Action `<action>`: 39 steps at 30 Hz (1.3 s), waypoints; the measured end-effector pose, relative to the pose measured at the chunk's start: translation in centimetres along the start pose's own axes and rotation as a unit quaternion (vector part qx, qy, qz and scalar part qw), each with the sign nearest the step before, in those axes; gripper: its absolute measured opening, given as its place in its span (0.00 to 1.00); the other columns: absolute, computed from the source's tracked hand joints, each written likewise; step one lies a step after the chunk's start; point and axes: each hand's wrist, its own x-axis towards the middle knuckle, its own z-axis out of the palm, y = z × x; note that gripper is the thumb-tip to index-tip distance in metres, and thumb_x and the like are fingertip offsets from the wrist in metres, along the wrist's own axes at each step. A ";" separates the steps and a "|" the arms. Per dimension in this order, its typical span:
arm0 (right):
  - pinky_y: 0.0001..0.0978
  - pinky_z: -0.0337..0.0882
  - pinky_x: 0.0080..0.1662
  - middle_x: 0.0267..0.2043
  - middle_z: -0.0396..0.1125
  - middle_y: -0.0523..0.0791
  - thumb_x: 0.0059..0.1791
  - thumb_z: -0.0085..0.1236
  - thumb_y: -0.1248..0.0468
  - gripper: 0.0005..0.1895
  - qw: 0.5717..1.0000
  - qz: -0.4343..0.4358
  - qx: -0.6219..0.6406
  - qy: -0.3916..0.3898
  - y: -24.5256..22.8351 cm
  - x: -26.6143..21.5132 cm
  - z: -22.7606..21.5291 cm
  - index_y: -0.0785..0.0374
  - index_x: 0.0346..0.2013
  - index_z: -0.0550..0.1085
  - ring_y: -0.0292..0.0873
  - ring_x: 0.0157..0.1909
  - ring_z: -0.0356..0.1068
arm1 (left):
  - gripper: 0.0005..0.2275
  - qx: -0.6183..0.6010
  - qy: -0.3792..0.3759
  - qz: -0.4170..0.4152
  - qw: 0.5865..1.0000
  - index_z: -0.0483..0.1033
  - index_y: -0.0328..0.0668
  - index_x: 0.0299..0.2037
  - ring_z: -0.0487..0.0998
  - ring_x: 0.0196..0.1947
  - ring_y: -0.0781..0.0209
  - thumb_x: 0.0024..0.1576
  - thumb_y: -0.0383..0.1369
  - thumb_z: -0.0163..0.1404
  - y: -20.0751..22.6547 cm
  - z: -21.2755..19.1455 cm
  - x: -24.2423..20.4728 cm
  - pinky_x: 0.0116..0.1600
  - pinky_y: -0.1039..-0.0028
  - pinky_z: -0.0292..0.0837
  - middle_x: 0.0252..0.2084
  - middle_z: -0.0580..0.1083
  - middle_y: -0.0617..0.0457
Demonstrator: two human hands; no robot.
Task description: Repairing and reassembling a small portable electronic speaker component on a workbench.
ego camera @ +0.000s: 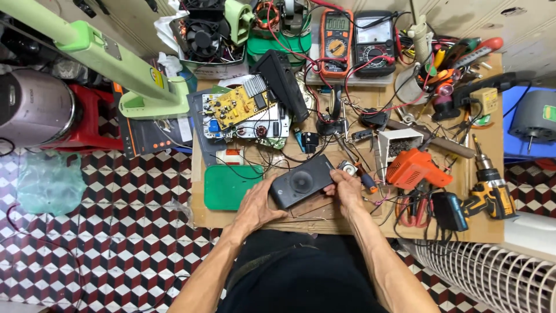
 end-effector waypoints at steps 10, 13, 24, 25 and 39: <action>0.31 0.73 0.51 0.50 0.72 0.43 0.50 0.56 0.46 0.28 0.997 0.023 0.008 -0.077 -3.6 -7.9 2.7 0.64 0.55 0.73 0.38 0.48 0.71 | 0.42 -0.411 -0.072 -0.124 0.900 0.65 0.38 0.66 0.82 0.52 0.55 0.41 0.46 0.68 0.6 1.0 1.4 0.58 0.71 0.74 0.52 0.80 0.41; 0.35 0.68 0.54 0.54 0.69 0.42 0.47 0.57 0.44 0.31 0.990 0.085 -0.023 -0.106 -2.9 -10.7 4.2 0.55 0.60 0.71 0.39 0.52 0.64 | 0.39 -0.384 -0.073 -0.161 0.906 0.69 0.42 0.66 0.79 0.47 0.56 0.44 0.50 0.64 3.3 0.5 0.8 0.52 0.70 0.74 0.46 0.78 0.43; 0.40 0.74 0.55 0.49 0.71 0.48 0.47 0.64 0.51 0.28 0.976 0.066 0.118 -0.173 -1.4 -10.1 3.9 0.68 0.53 0.72 0.41 0.51 0.72 | 0.40 -0.401 -0.069 -0.135 0.903 0.69 0.39 0.66 0.80 0.45 0.66 0.44 0.52 0.64 3.8 0.9 0.2 0.51 0.79 0.73 0.44 0.81 0.48; 0.40 0.74 0.55 0.49 0.71 0.48 0.47 0.64 0.51 0.28 0.976 0.066 0.117 -0.174 -1.7 -10.3 3.9 0.68 0.53 0.72 0.41 0.51 0.72 | 0.40 -0.402 -0.068 -0.135 0.903 0.69 0.39 0.66 0.80 0.45 0.66 0.44 0.52 0.64 3.7 1.0 0.2 0.51 0.79 0.73 0.44 0.81 0.48; 0.41 0.66 0.65 0.57 0.70 0.48 0.47 0.62 0.55 0.30 0.955 0.085 0.152 -0.240 -1.1 -10.4 2.1 0.68 0.59 0.69 0.44 0.60 0.69 | 0.38 -0.365 -0.013 -0.155 0.918 0.69 0.41 0.67 0.79 0.48 0.66 0.46 0.48 0.64 2.0 1.3 1.0 0.52 0.79 0.71 0.49 0.79 0.50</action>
